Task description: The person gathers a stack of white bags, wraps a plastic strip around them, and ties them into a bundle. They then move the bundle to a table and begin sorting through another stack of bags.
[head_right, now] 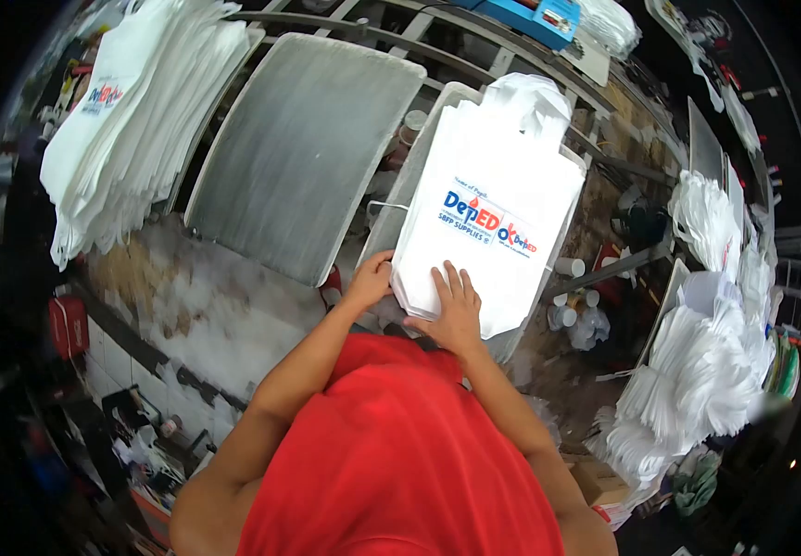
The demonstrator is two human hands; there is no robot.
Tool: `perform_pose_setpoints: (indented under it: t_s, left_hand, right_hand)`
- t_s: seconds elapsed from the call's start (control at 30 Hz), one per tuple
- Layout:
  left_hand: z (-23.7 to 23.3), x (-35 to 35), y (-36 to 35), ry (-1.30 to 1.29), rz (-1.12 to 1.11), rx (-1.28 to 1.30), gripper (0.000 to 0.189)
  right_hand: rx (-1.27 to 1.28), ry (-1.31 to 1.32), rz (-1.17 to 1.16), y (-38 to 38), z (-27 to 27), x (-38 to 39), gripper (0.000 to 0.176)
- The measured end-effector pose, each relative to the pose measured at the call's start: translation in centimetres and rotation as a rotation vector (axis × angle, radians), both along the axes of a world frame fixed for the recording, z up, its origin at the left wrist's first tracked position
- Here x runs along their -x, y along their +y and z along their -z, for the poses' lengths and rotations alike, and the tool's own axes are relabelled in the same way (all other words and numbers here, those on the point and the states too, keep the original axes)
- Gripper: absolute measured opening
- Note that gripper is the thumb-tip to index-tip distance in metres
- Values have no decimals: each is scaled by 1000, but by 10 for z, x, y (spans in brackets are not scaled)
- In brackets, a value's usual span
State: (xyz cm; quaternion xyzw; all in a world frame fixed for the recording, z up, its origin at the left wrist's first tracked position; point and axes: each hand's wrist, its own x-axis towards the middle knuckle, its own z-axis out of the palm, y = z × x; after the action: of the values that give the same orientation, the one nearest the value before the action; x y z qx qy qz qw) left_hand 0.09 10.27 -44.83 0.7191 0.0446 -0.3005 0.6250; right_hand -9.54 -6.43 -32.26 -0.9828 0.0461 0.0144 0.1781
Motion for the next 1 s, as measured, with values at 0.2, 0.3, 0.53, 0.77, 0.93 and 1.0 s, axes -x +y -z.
perform_pose_setpoints:
  t_s: [0.2,0.3,0.53,0.77,0.93,1.0]
  left_hand:
    - [-56,-36,-22,-110,82,-209,66]
    - [-47,-44,-51,-321,142,-398,73]
    - [-73,-58,-69,-141,245,-368,67]
    - [-55,-60,-81,-332,231,-596,64]
    - [-81,-79,-83,-558,223,-743,58]
    - [-59,-116,-84,-767,93,-617,57]
  right_hand:
    - [-58,-244,809,-121,53,57,55]
    - [-476,-18,1028,-157,77,63,51]
    - [-439,49,944,-138,63,54,49]
    - [-454,-113,974,-123,80,53,54]
    - [-469,-108,985,-121,76,49,64]
    - [-475,-101,976,-123,80,51,65]
